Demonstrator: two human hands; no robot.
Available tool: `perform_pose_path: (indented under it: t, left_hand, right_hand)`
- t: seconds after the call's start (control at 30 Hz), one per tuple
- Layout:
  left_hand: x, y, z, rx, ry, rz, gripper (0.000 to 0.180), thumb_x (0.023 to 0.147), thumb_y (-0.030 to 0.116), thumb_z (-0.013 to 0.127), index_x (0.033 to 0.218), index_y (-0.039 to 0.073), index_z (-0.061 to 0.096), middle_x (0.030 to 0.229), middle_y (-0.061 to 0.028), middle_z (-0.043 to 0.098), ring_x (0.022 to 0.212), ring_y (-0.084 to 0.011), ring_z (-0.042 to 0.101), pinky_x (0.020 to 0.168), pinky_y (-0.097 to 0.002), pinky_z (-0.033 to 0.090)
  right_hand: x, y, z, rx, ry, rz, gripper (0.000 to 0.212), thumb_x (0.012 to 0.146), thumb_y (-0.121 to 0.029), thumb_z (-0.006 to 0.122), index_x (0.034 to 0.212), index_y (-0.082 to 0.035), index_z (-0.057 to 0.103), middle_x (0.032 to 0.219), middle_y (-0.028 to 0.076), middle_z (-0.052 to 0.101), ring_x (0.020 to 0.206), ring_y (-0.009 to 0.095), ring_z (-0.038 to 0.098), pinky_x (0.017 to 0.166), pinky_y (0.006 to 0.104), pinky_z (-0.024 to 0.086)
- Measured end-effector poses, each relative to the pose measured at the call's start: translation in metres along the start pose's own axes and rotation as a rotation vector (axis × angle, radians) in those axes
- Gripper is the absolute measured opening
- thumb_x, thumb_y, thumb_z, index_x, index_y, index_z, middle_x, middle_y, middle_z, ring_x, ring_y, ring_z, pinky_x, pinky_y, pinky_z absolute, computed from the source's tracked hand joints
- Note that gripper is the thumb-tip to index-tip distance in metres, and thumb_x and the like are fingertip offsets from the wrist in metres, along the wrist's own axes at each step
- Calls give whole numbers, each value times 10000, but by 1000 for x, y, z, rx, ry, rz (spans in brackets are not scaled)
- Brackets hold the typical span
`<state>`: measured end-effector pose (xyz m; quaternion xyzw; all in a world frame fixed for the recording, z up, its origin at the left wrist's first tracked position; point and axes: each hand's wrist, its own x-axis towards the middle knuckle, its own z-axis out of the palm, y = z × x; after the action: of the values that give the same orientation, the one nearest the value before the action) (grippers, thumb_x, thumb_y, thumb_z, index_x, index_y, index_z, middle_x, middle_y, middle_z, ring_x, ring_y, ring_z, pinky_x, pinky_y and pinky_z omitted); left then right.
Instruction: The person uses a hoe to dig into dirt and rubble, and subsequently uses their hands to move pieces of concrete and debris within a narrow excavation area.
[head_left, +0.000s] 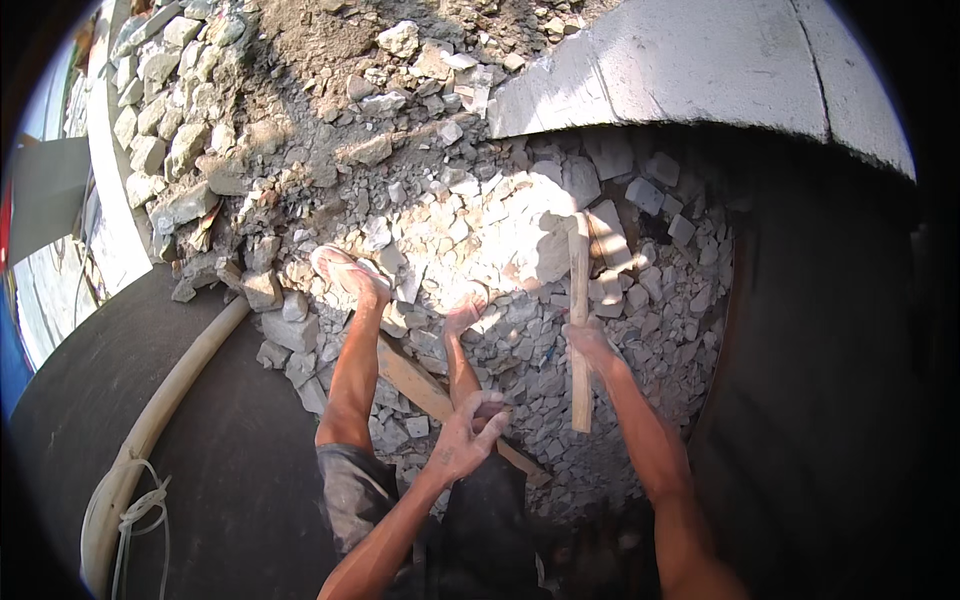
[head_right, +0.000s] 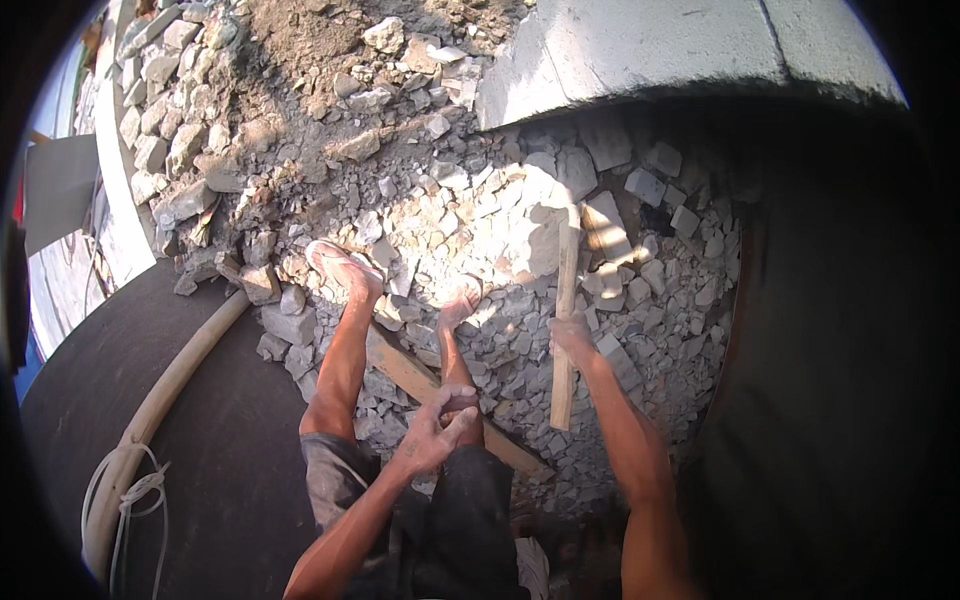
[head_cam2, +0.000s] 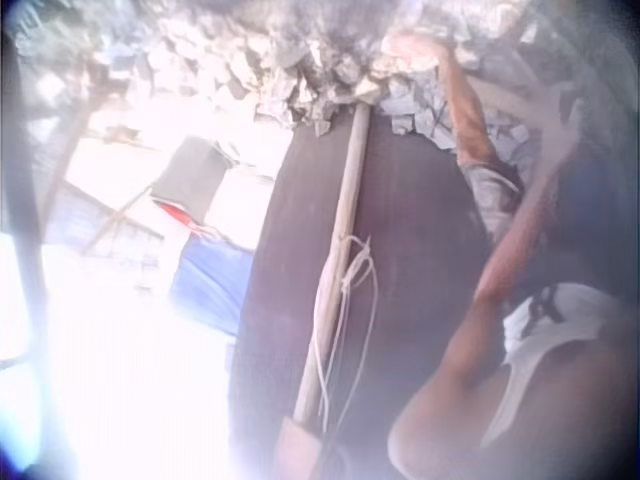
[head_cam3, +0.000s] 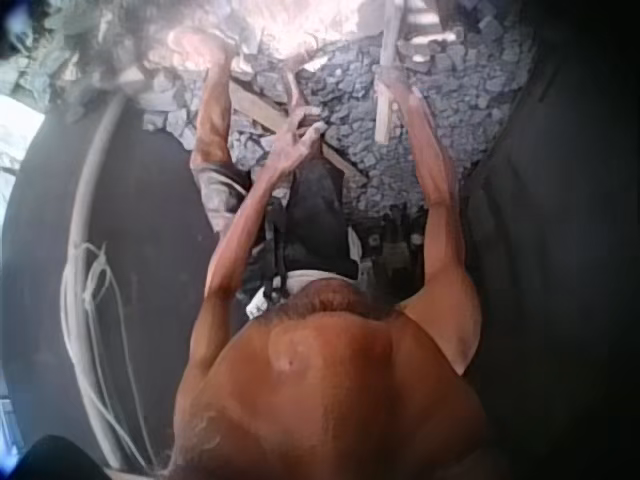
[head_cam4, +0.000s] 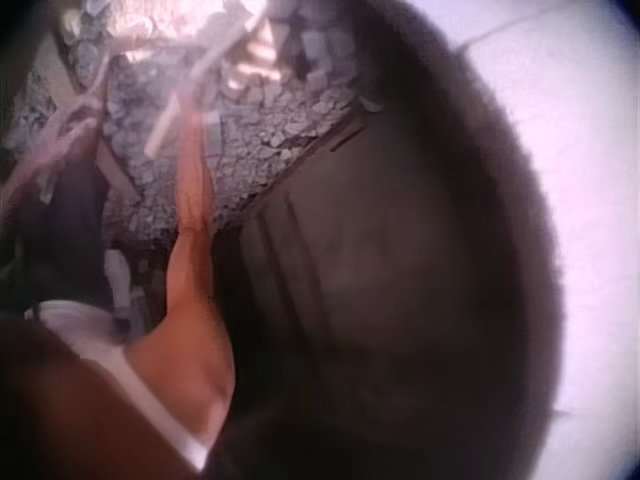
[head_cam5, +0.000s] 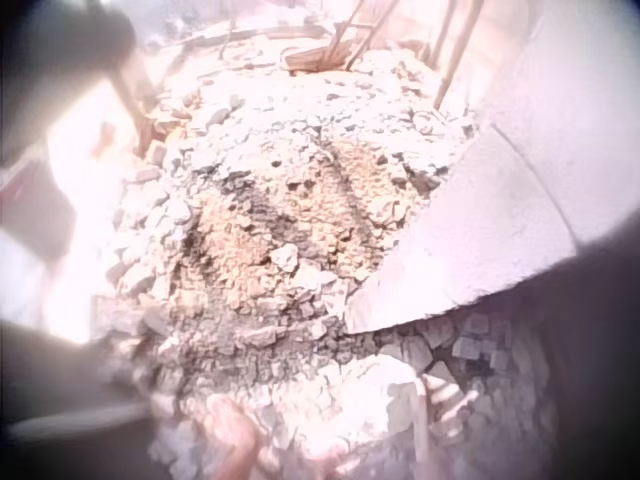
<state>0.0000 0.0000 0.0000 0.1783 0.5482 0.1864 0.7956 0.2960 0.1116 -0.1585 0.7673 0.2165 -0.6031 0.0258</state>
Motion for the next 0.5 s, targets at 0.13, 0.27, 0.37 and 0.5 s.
perform_pose_path:
  t: [0.13,0.27,0.37,0.5]
  left_hand:
    - [-59,20,63,-302,-138,-321,720,1001,326,633,1530,39,238,1367,-194,529,1233,-296,575,1041,-431,475]
    - [-87,53,55,-627,-293,-390,757,1004,278,631,1527,68,125,1310,-185,547,1203,-302,604,992,-476,547]
    - [-104,77,23,-731,-47,-301,580,1001,96,589,1430,64,201,1186,-199,572,1040,-308,684,893,-447,612]
    - [-107,105,-48,-588,190,-167,406,939,47,591,1256,38,336,1037,-165,606,821,-255,718,723,-384,627]
  right_hand:
    - [-133,-12,40,168,-46,207,162,918,-117,681,921,-40,539,670,27,552,495,138,562,418,310,485]
    - [-172,-68,100,261,-100,130,175,917,-117,681,973,-74,521,703,22,531,506,122,525,424,292,462]
    - [-182,-121,159,300,-172,58,168,912,-106,668,983,-76,519,706,24,529,499,118,509,433,289,457]
    - [-200,-202,235,278,-183,-151,189,921,-94,634,1060,-57,512,734,30,541,506,125,514,434,286,453]
